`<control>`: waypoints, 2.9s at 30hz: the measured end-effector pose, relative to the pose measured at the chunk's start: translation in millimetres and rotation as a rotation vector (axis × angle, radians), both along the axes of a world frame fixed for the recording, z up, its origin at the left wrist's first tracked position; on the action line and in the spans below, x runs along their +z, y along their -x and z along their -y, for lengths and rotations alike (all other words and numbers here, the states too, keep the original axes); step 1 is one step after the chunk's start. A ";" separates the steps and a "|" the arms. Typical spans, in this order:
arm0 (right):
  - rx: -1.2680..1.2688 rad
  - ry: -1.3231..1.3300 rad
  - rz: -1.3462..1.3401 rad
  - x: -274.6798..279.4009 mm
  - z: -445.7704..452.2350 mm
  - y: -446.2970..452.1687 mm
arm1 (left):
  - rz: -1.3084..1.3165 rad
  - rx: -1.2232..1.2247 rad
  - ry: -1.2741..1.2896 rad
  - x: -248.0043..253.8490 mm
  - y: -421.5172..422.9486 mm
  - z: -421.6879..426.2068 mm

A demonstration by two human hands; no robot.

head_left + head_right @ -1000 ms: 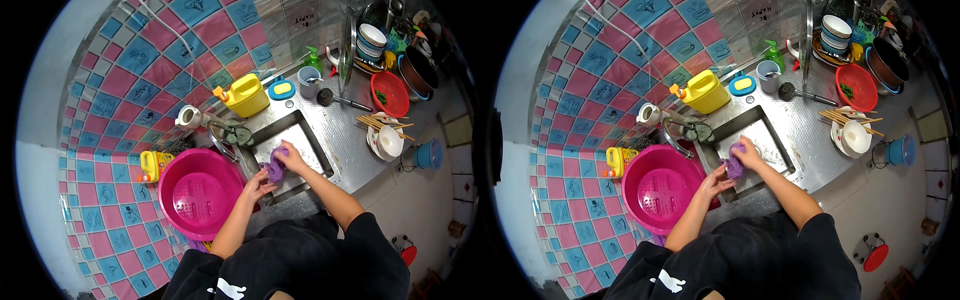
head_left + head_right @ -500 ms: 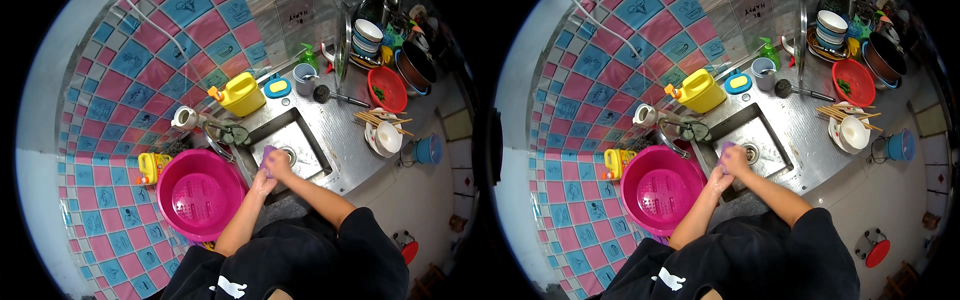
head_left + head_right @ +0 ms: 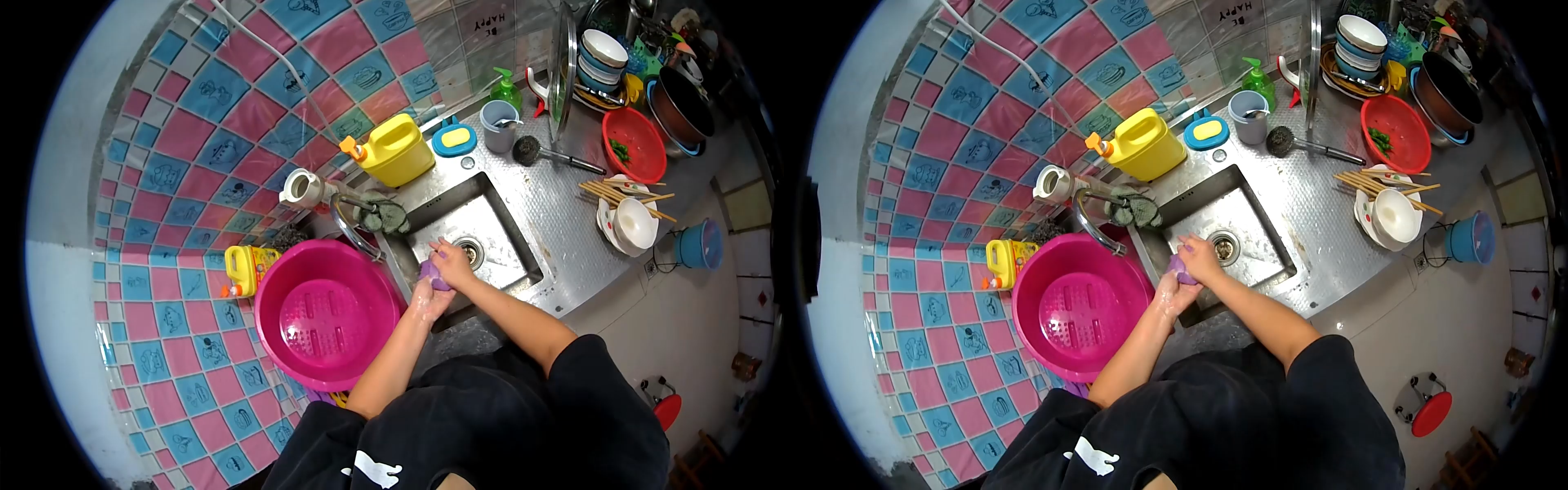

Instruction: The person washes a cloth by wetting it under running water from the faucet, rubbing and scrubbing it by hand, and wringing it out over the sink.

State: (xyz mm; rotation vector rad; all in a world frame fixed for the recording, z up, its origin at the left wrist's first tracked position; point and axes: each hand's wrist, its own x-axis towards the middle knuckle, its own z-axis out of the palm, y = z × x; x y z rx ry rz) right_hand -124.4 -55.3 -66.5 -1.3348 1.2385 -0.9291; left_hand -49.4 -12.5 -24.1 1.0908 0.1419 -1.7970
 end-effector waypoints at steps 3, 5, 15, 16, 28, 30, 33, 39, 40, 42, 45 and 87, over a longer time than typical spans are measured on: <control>-0.023 0.014 0.067 13.2 -9.2 -4.1 | -0.006 0.091 -0.057 -11.7 -3.9 -0.1; 0.080 0.204 -0.099 32.6 -33.7 -12.5 | -0.182 0.058 0.191 -59.0 -28.3 -10.4; 0.155 -0.205 -0.108 -19.1 22.3 35.4 | 0.122 -0.316 0.041 32.3 -25.3 8.7; 0.159 -0.202 -0.111 -11.9 27.7 40.5 | 0.172 -0.335 0.032 27.4 -30.5 9.8; 0.454 0.311 -0.460 54.3 35.6 46.4 | 0.785 -0.438 0.302 39.8 -31.4 24.8; 0.329 0.393 -0.456 50.8 26.0 42.3 | 0.820 -0.404 0.279 35.1 -26.8 19.7; 0.249 0.067 0.069 14.9 19.9 31.6 | 0.797 -0.357 0.315 -5.7 -41.2 7.4; 0.036 -0.511 0.526 44.0 16.9 32.8 | 0.285 -0.043 0.136 -3.7 -65.7 -2.8; 0.011 -0.533 0.580 41.1 19.8 35.5 | 0.332 0.004 0.206 -4.2 -69.2 -7.3; 0.047 -0.530 0.542 47.0 19.3 37.5 | 0.241 -0.045 0.024 -8.6 -68.0 -8.3; 0.179 -0.432 0.405 75.3 -2.8 17.6 | -0.199 -0.126 -0.129 -18.3 -47.6 -5.4; 0.099 -0.075 0.164 60.0 -21.2 17.0 | 0.044 -0.189 -0.138 -7.4 -38.1 22.7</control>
